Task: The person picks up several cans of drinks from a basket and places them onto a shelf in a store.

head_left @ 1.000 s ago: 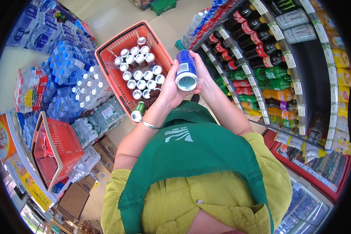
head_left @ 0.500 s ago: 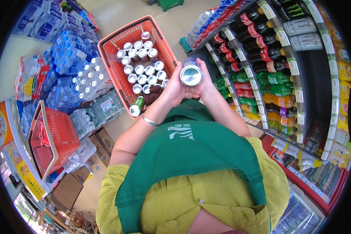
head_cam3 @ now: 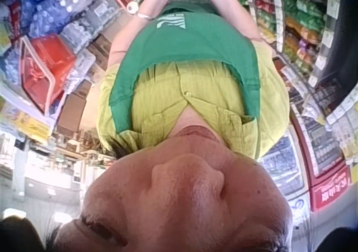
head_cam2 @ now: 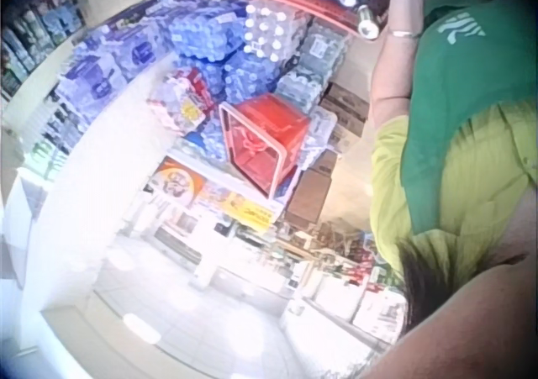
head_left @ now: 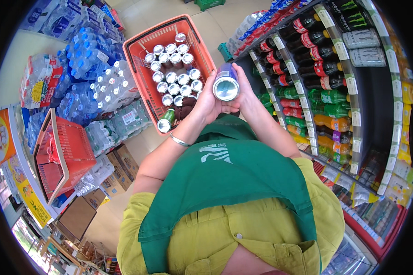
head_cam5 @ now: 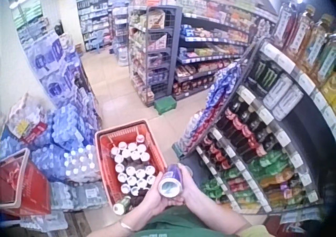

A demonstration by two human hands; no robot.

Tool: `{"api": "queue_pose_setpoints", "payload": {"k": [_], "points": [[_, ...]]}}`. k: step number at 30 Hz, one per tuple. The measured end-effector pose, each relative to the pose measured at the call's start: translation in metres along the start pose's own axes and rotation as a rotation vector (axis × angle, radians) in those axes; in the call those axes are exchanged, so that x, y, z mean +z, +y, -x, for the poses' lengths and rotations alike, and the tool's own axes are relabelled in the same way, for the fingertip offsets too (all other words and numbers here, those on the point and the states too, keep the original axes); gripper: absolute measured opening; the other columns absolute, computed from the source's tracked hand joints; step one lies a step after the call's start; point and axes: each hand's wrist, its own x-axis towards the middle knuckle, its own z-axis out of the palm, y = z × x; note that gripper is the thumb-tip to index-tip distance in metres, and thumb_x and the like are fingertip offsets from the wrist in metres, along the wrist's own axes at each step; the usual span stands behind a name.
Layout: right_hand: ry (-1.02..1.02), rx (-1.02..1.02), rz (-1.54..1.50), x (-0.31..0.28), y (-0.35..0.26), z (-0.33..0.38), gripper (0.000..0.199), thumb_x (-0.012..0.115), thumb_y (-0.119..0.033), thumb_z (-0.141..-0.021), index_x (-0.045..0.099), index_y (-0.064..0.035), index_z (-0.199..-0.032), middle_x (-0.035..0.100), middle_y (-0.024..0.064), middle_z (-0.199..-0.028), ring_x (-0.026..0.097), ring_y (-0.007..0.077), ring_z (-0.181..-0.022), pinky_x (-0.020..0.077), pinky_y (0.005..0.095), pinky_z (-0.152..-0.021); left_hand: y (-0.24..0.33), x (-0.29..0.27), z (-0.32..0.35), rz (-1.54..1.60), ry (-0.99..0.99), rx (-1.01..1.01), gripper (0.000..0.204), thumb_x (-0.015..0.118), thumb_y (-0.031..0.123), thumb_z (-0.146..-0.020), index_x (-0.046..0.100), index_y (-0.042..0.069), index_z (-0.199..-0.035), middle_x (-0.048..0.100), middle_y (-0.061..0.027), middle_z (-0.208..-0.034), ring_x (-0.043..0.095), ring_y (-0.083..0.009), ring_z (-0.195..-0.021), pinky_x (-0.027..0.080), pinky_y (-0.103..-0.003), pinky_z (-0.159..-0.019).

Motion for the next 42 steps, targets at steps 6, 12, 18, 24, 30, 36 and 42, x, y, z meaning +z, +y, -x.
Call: {"api": "queue_pose_setpoints", "payload": {"k": [6, 12, 18, 24, 30, 36, 42], "points": [[-0.088, 0.036, -0.027, -0.009, -0.002, -0.001, 0.060, 0.046, -0.060, -0.084, 0.056, -0.0034, -0.104, 0.063, 0.0160, -0.093, 0.063, 0.0269, -0.079, 0.0552, 0.0384, -0.069, -0.004, -0.001, 0.001, 0.041, -0.027, 0.004, 0.076, 0.023, 0.063, -0.091, 0.054, -0.004, -0.107, 0.065, -0.0179, -0.088, 0.066, -0.0280, -0.065, 0.057, -0.040, -0.061], [-0.090, 0.004, 0.038, -0.013, -0.004, -0.001, 0.054, 0.048, -0.054, -0.087, 0.055, -0.0038, -0.104, 0.063, 0.0164, -0.094, 0.064, 0.0257, -0.078, 0.0560, 0.0382, -0.069, -0.007, -0.004, 0.002, 0.062, -0.081, -0.008, 0.077, 0.023, 0.064, -0.090, 0.054, -0.005, -0.107, 0.065, -0.0181, -0.091, 0.066, -0.0288, -0.070, 0.056, -0.040, -0.065], [-0.032, -0.007, 0.059, -0.001, 0.000, 0.011, 0.044, 0.048, -0.048, -0.090, 0.055, -0.0058, -0.102, 0.062, 0.0148, -0.090, 0.064, 0.0239, -0.075, 0.0560, 0.0384, -0.068, -0.013, -0.006, 0.005, 0.053, -0.026, 0.003, 0.076, 0.023, 0.063, -0.090, 0.054, -0.005, -0.107, 0.065, -0.0188, -0.090, 0.065, -0.0292, -0.069, 0.056, -0.040, -0.064], [0.006, -0.120, 0.086, -0.017, 0.004, 0.006, 0.038, 0.052, -0.045, -0.089, 0.056, -0.0080, -0.097, 0.061, 0.0100, -0.084, 0.063, 0.0217, -0.073, 0.0549, 0.0360, -0.064, -0.014, -0.006, 0.006, 0.002, -0.013, -0.081, 0.071, 0.024, 0.061, -0.091, 0.054, -0.002, -0.105, 0.064, -0.0190, -0.083, 0.063, -0.0290, -0.064, 0.054, -0.039, -0.060], [0.094, -0.593, 0.159, -0.016, -0.004, 0.071, 0.044, 0.061, -0.038, -0.085, 0.049, -0.0030, -0.110, 0.061, 0.0104, -0.095, 0.062, 0.0177, -0.083, 0.0519, 0.0324, -0.072, -0.020, 0.016, -0.002, -0.209, -0.083, -0.031, 0.050, 0.048, 0.049, -0.089, 0.049, 0.003, -0.108, 0.062, -0.0130, -0.092, 0.064, -0.0257, -0.066, 0.054, -0.033, -0.053], [-0.004, -0.943, 0.195, -0.057, -0.053, 0.156, 0.060, 0.069, -0.018, -0.080, 0.035, -0.0094, -0.129, 0.055, 0.0074, -0.112, 0.057, 0.0215, -0.101, 0.0493, 0.0411, -0.084, -0.031, 0.093, -0.033, -0.459, -0.255, -0.025, 0.057, 0.034, 0.057, -0.093, 0.041, 0.007, -0.118, 0.059, -0.0087, -0.090, 0.063, -0.0204, -0.069, 0.046, -0.026, -0.048], [0.234, -1.431, 0.000, -0.081, -0.159, 0.253, 0.048, 0.067, -0.022, -0.084, 0.039, -0.0049, -0.119, 0.055, 0.0083, -0.107, 0.058, 0.0208, -0.095, 0.0510, 0.0435, -0.079, -0.063, 0.160, -0.063, -0.570, -0.558, -0.082, 0.055, 0.029, 0.051, -0.096, 0.037, 0.003, -0.123, 0.056, -0.0132, -0.101, 0.059, -0.0187, -0.075, 0.049, -0.029, -0.067]]}}
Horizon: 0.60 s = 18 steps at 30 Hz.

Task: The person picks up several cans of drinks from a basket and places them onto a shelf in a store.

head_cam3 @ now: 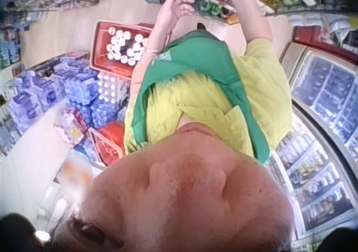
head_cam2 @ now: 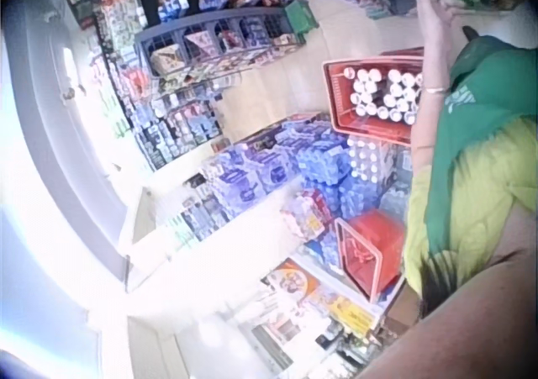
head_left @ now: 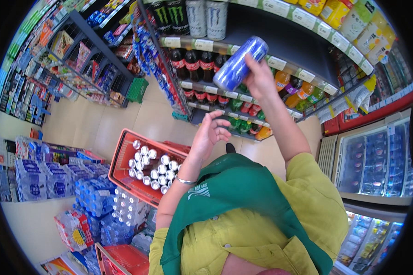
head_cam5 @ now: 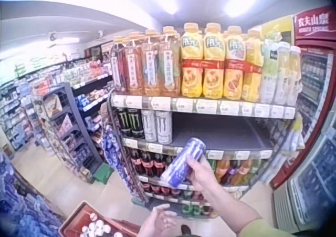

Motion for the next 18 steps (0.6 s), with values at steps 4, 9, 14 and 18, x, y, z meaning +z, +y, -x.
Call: {"api": "queue_pose_setpoints", "payload": {"k": [4, 9, 14, 18], "points": [[0.051, -0.144, 0.069, -0.016, -0.052, -0.073, 0.048, 0.066, -0.028, -0.085, 0.040, -0.0053, -0.119, 0.054, 0.0074, -0.106, 0.056, 0.0197, -0.094, 0.0500, 0.0451, -0.077, -0.019, 0.004, -0.015, -0.131, -0.017, -0.133, 0.041, 0.034, 0.038, -0.098, 0.042, 0.005, -0.121, 0.058, -0.0089, -0.101, 0.059, -0.0166, -0.081, 0.048, -0.030, -0.073], [0.059, -0.424, 0.205, -0.028, -0.056, -0.135, 0.054, 0.070, -0.021, -0.082, 0.039, -0.0015, -0.121, 0.054, 0.0102, -0.111, 0.054, 0.0199, -0.100, 0.0454, 0.0381, -0.085, -0.025, 0.008, -0.030, -0.216, 0.018, -0.185, 0.035, 0.041, 0.032, -0.098, 0.045, 0.005, -0.119, 0.058, -0.0076, -0.101, 0.059, -0.0138, -0.083, 0.047, -0.028, -0.074], [-0.010, -0.615, 0.480, -0.028, -0.036, -0.159, 0.067, 0.078, -0.021, -0.071, 0.040, 0.0030, -0.120, 0.056, 0.0141, -0.112, 0.054, 0.0217, -0.104, 0.0422, 0.0316, -0.091, -0.005, 0.013, -0.046, -0.329, 0.049, -0.088, 0.031, 0.044, 0.029, -0.097, 0.047, 0.006, -0.118, 0.058, -0.0066, -0.101, 0.058, -0.0121, -0.084, 0.047, -0.027, -0.075], [-0.016, -0.702, 0.774, -0.020, -0.033, -0.157, 0.080, 0.083, -0.032, -0.062, 0.041, 0.0037, -0.120, 0.057, 0.0187, -0.113, 0.057, 0.0265, -0.104, 0.0441, 0.0331, -0.091, -0.001, 0.011, -0.049, -0.332, 0.102, -0.044, 0.030, 0.044, 0.027, -0.097, 0.047, 0.006, -0.117, 0.059, -0.0066, -0.100, 0.058, -0.0117, -0.083, 0.047, -0.026, -0.074]]}}
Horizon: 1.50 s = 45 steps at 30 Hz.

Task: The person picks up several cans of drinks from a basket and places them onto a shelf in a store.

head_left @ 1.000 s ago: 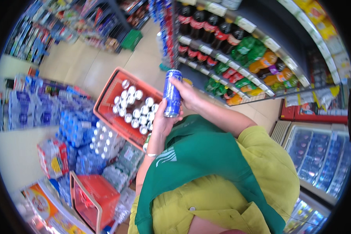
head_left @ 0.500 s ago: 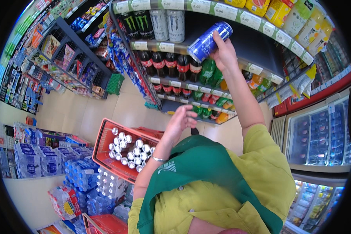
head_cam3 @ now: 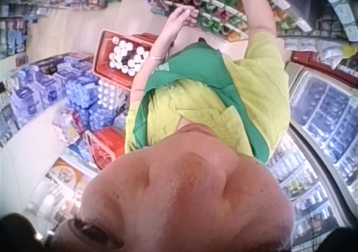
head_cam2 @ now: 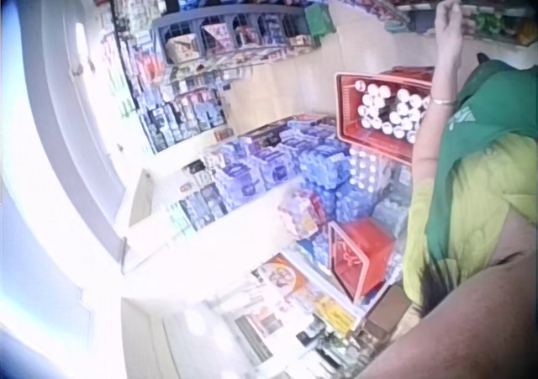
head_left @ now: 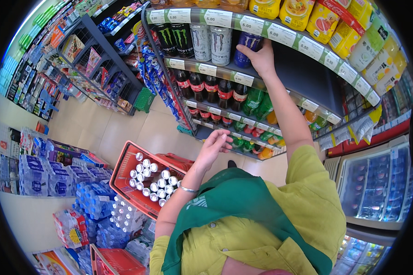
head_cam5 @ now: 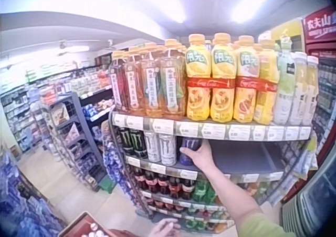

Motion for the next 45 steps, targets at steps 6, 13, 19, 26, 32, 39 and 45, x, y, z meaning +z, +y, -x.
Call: {"api": "queue_pose_setpoints", "payload": {"k": [6, 13, 19, 26, 32, 39, 45], "points": [[-0.046, -0.061, 0.050, 0.012, -0.018, 0.005, 0.079, 0.082, -0.031, -0.064, 0.040, 0.0033, -0.121, 0.058, 0.0174, -0.111, 0.058, 0.0250, -0.101, 0.0447, 0.0329, -0.089, -0.022, -0.010, 0.006, 0.071, 0.052, -0.050, 0.029, 0.045, 0.027, -0.097, 0.048, 0.005, -0.116, 0.059, -0.0064, -0.100, 0.058, -0.0115, -0.082, 0.048, -0.026, -0.073], [0.126, -0.185, 0.279, 0.035, 0.001, 0.032, 0.074, 0.077, -0.031, -0.073, 0.037, 0.0060, -0.123, 0.047, 0.0181, -0.120, 0.046, 0.0238, -0.110, 0.0357, 0.0333, -0.096, -0.051, -0.041, 0.046, 0.136, 0.162, -0.048, 0.033, 0.046, 0.030, -0.096, 0.049, 0.006, -0.118, 0.058, -0.0044, -0.100, 0.057, -0.0121, -0.082, 0.047, -0.027, -0.074], [-0.098, -0.178, -0.091, 0.087, -0.037, 0.209, 0.046, 0.065, -0.005, -0.079, 0.043, 0.0008, -0.119, 0.047, 0.0133, -0.116, 0.051, 0.0212, -0.097, 0.0413, 0.0333, -0.088, -0.111, -0.099, 0.107, 0.186, 0.387, -0.123, 0.029, 0.050, 0.030, -0.094, 0.052, 0.007, -0.112, 0.057, -0.0019, -0.095, 0.053, -0.0092, -0.078, 0.046, -0.023, -0.070], [-1.391, 0.031, -0.170, 0.244, -0.052, 0.422, 0.039, 0.063, -0.012, -0.077, 0.052, -0.0007, -0.113, 0.054, 0.0178, -0.107, 0.055, 0.0320, -0.099, 0.0446, 0.0370, -0.084, -0.199, -0.179, 0.194, -0.384, 0.846, -0.237, 0.036, 0.056, 0.028, -0.088, 0.054, 0.000, -0.111, 0.062, -0.0151, -0.104, 0.060, -0.0251, -0.095, 0.047, -0.034, -0.083], [-1.595, -0.297, 0.220, 0.343, -0.017, 0.527, 0.053, 0.063, -0.009, -0.071, 0.047, -0.0063, -0.122, 0.057, 0.0194, -0.106, 0.053, 0.0358, -0.103, 0.0415, 0.0419, -0.091, -0.205, -0.186, 0.260, -0.511, 0.890, -0.255, 0.039, 0.060, 0.030, -0.083, 0.056, 0.001, -0.109, 0.061, -0.0187, -0.104, 0.058, -0.0329, -0.099, 0.046, -0.040, -0.086], [-1.839, -0.358, 0.788, 0.378, 0.000, 0.559, 0.068, 0.065, -0.049, -0.071, 0.049, -0.0066, -0.122, 0.059, 0.0188, -0.115, 0.049, 0.0346, -0.115, 0.0228, 0.0574, -0.103, -0.221, -0.192, 0.271, -0.371, 1.049, -0.105, 0.032, 0.061, 0.023, -0.083, 0.056, 0.002, -0.107, 0.063, -0.0169, -0.100, 0.059, -0.0316, -0.096, 0.046, -0.040, -0.083], [-1.996, -0.579, 0.717, 0.394, 0.005, 0.543, 0.068, 0.068, -0.045, -0.066, 0.050, -0.0093, -0.121, 0.063, 0.0157, -0.107, 0.055, 0.0350, -0.107, 0.0266, 0.0554, -0.101, -0.238, -0.210, 0.268, -0.345, 1.079, -0.092, 0.032, 0.061, 0.027, -0.082, 0.058, 0.003, -0.102, 0.063, -0.0164, -0.099, 0.058, -0.0333, -0.094, 0.046, -0.042, -0.084]]}}
